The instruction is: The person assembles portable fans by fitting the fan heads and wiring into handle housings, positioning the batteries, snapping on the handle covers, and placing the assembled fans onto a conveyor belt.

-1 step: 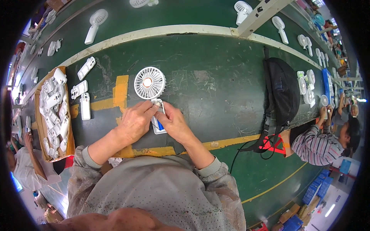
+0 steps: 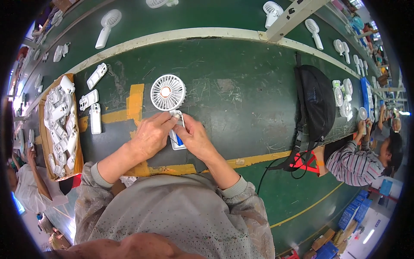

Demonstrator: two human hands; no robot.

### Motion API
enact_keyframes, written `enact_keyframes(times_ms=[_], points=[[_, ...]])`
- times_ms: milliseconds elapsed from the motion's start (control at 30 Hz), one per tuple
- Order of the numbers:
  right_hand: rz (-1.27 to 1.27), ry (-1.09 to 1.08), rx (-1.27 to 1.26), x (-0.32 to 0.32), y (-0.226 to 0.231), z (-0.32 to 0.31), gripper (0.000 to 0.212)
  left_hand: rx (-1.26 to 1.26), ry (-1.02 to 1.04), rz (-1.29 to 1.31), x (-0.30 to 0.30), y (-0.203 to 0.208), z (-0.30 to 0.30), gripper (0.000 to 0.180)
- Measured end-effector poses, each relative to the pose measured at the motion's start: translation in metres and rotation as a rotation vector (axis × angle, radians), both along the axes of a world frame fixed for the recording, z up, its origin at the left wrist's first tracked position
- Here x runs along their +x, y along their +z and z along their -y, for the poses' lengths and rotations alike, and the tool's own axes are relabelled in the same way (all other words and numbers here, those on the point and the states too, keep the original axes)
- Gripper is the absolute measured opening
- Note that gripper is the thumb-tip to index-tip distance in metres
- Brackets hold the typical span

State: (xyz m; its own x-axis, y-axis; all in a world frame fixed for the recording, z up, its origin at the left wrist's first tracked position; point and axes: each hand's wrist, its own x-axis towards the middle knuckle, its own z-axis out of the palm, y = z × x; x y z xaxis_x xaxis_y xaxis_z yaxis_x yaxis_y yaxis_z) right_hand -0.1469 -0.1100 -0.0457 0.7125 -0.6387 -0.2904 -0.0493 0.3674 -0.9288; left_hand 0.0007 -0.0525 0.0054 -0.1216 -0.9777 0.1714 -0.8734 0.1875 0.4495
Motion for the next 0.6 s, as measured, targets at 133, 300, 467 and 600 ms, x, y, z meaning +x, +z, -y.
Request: enact_keyframes(times_ms=[133,300,467,600], points=[[0.012,0.032,0.062,0.000,0.003,0.002,0.033,0.067,-0.074,-0.046,0.008,0.002,0.006,0.034],[0.034,0.025,0.199,0.001,0.010,0.008,0.022,0.067,-0.035,-0.116,0.006,0.007,0.007,0.036],[-0.090,-0.071,0.290,0.009,0.012,0.012,0.026,0.100,0.045,-0.291,0.012,0.001,0.003,0.031],[0.026,-0.107,0.422,0.012,0.016,0.012,0.027,-0.240,0.015,-0.266,0.026,-0.009,-0.011,0.026]])
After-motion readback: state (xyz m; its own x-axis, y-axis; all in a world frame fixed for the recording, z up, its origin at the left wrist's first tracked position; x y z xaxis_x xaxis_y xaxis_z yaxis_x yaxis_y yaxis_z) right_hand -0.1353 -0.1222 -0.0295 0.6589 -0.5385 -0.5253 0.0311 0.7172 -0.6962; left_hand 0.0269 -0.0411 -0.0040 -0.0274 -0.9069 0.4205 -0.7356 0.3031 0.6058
